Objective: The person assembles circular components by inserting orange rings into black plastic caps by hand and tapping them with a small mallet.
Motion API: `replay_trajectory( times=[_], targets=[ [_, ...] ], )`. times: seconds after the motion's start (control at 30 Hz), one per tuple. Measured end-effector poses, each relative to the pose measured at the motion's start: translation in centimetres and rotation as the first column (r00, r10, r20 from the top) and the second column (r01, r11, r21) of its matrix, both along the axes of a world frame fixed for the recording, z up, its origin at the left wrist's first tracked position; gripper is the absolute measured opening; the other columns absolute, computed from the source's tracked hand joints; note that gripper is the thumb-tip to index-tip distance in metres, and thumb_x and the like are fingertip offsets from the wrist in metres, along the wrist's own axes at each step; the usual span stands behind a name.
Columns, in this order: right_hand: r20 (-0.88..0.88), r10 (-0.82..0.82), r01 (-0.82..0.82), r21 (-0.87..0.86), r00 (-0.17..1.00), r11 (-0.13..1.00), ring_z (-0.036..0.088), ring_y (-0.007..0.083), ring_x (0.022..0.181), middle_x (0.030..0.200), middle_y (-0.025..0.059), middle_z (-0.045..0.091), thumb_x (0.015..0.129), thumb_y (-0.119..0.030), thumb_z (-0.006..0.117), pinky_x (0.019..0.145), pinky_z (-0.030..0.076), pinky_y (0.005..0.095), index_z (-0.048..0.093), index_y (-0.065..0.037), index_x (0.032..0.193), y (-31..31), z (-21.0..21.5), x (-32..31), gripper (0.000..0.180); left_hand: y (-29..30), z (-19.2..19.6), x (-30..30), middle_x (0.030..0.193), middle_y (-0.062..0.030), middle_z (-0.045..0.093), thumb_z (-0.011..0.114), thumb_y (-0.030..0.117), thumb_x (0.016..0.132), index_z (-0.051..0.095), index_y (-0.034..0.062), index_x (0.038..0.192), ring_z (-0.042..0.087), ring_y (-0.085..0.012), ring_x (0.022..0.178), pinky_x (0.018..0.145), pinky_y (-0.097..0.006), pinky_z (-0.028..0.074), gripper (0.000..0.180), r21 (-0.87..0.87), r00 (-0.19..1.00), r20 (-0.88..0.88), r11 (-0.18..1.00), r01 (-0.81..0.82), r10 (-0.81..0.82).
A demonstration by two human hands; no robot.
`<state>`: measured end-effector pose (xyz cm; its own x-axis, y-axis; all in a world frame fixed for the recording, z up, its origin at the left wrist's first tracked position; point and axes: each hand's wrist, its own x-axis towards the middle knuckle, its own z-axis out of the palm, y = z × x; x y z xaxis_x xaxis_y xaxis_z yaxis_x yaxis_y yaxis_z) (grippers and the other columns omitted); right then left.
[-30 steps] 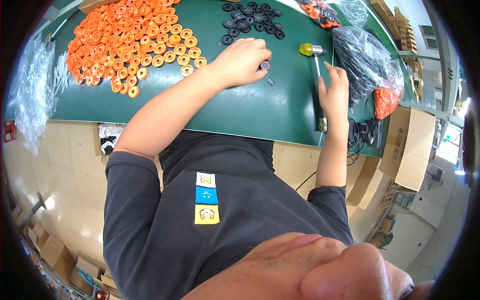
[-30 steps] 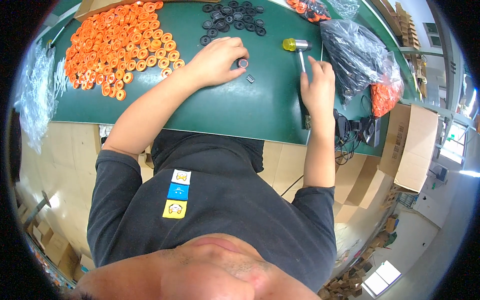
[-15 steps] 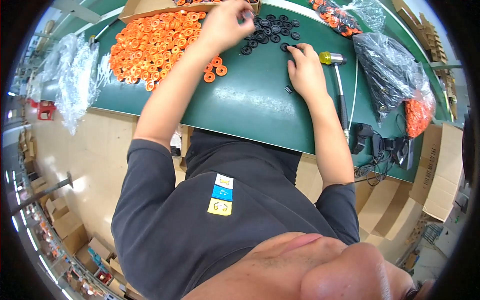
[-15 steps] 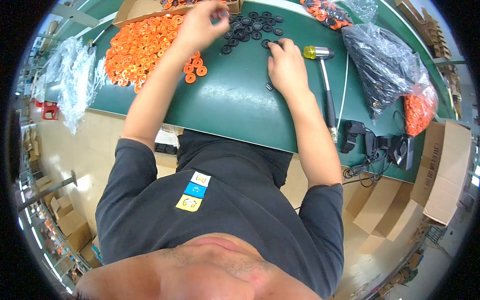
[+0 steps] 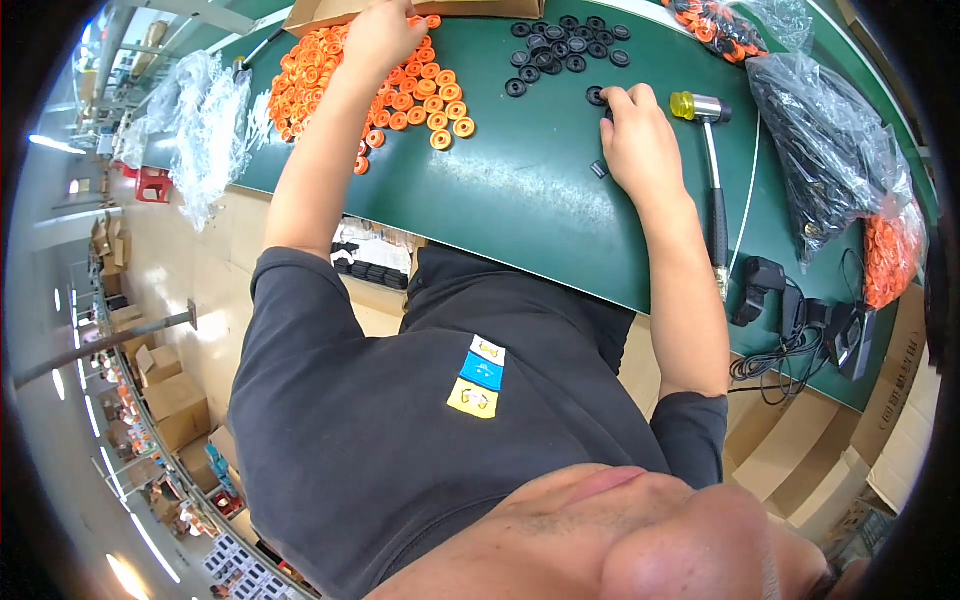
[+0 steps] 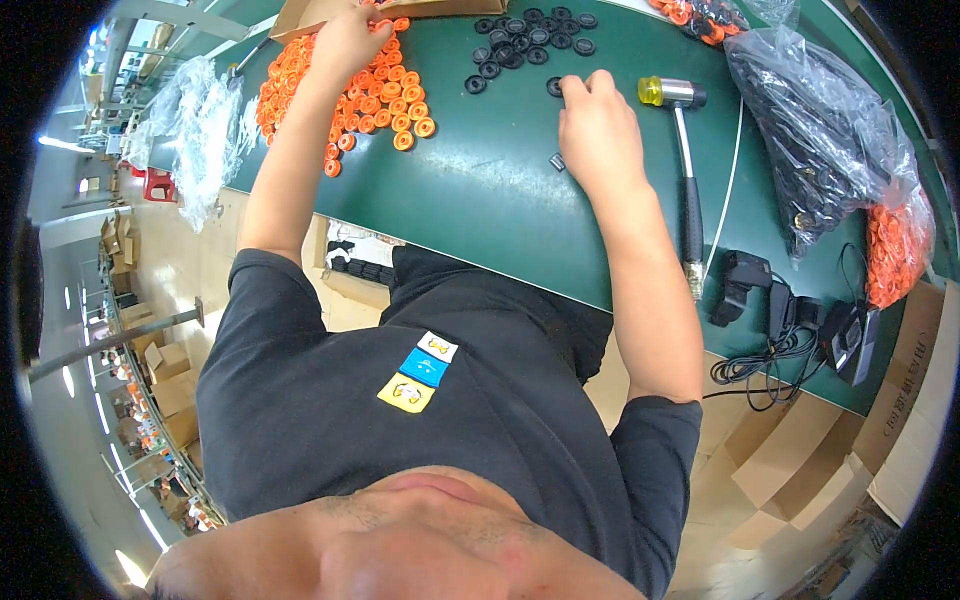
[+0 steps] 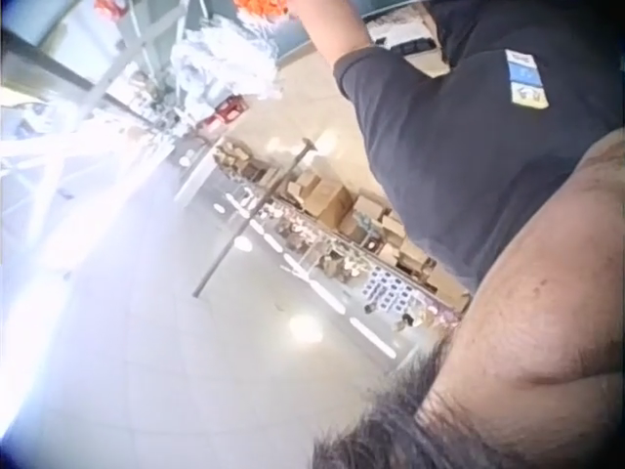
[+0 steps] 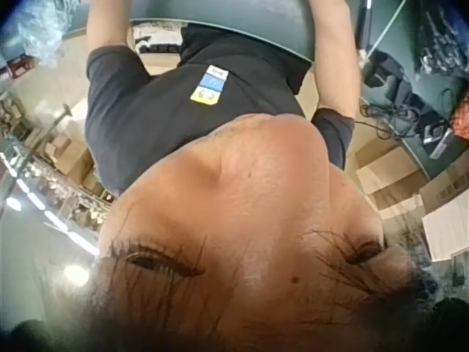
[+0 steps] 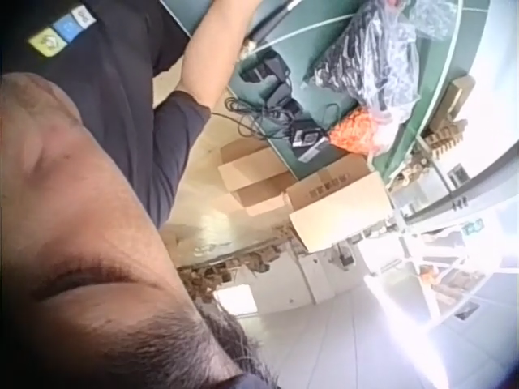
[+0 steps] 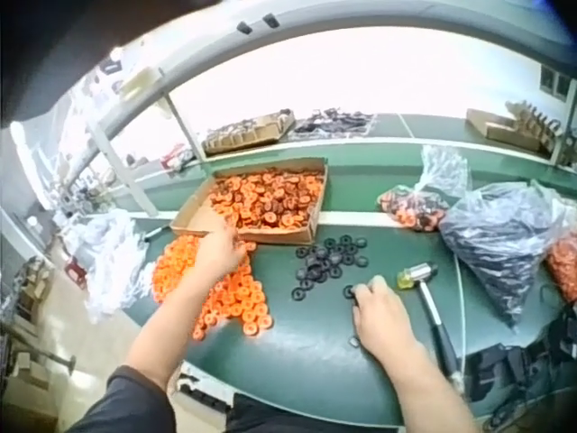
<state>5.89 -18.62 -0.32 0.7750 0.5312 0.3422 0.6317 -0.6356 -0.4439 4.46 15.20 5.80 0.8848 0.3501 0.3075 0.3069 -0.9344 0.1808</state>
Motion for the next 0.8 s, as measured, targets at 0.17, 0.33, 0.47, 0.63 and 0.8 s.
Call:
replay_trajectory(
  times=[0.17,0.33,0.47,0.63,0.8],
  targets=[
    [-0.018,0.022,-0.022,0.005,1.000,1.000,0.065,0.0387,0.092,0.103,0.0185,0.058,0.083,-0.009,0.071,0.081,0.055,0.0471,0.063,-0.004,0.111,0.3,-0.2,-0.2,0.030,-0.3,-3.5,0.2,0.089,-0.0204,0.066,0.065,0.019,0.087,0.066,0.0030,0.079,0.065,-0.0383,0.090,0.081,-0.048,0.053,0.018,0.160,0.980,0.102,0.975,0.153,-0.171],
    [-0.030,-0.014,0.015,0.026,0.999,1.000,0.066,0.0399,0.091,0.104,0.0190,0.059,0.084,-0.010,0.070,0.082,0.055,0.0467,0.060,-0.004,0.116,0.0,-0.2,0.0,0.034,-4.2,-2.1,-0.1,0.086,-0.0199,0.065,0.061,0.011,0.088,0.066,0.0024,0.080,0.064,-0.0396,0.086,0.080,-0.048,0.052,0.013,0.194,0.965,0.143,0.962,0.191,-0.221],
    [-0.072,-0.037,0.045,0.122,0.997,0.992,0.066,0.0402,0.093,0.104,0.0204,0.065,0.087,-0.009,0.065,0.082,0.055,0.0466,0.058,-0.005,0.120,0.3,0.4,0.3,0.034,-7.0,-2.1,-0.3,0.088,-0.0206,0.064,0.065,0.015,0.087,0.065,-0.0004,0.087,0.064,-0.0397,0.088,0.080,-0.047,0.053,0.015,0.069,0.523,0.660,0.736,0.674,-0.540],
    [-0.038,-0.039,0.045,0.164,0.999,0.986,0.066,0.0418,0.095,0.105,0.0225,0.068,0.090,-0.008,0.062,0.084,0.055,0.0463,0.060,-0.003,0.117,-0.5,-0.4,1.0,0.028,-15.2,-2.9,-2.6,0.084,-0.0080,0.068,0.065,0.019,0.097,0.059,0.0033,0.117,0.065,-0.0136,0.076,0.069,-0.030,0.053,0.026,-0.562,0.830,0.225,0.627,0.539,-0.511],
    [-0.407,0.064,0.144,0.461,0.911,0.876,0.069,0.0197,0.086,0.101,0.0127,0.071,0.088,-0.001,0.066,0.077,0.056,0.0309,0.067,-0.001,0.111,0.0,-0.3,0.9,0.023,-15.6,-5.8,-2.6,0.098,-0.0054,0.067,0.058,0.014,0.102,0.059,0.0012,0.113,0.063,-0.0114,0.088,0.078,-0.026,0.052,0.017,-0.906,0.857,0.323,0.129,0.402,-0.401]
  ],
)
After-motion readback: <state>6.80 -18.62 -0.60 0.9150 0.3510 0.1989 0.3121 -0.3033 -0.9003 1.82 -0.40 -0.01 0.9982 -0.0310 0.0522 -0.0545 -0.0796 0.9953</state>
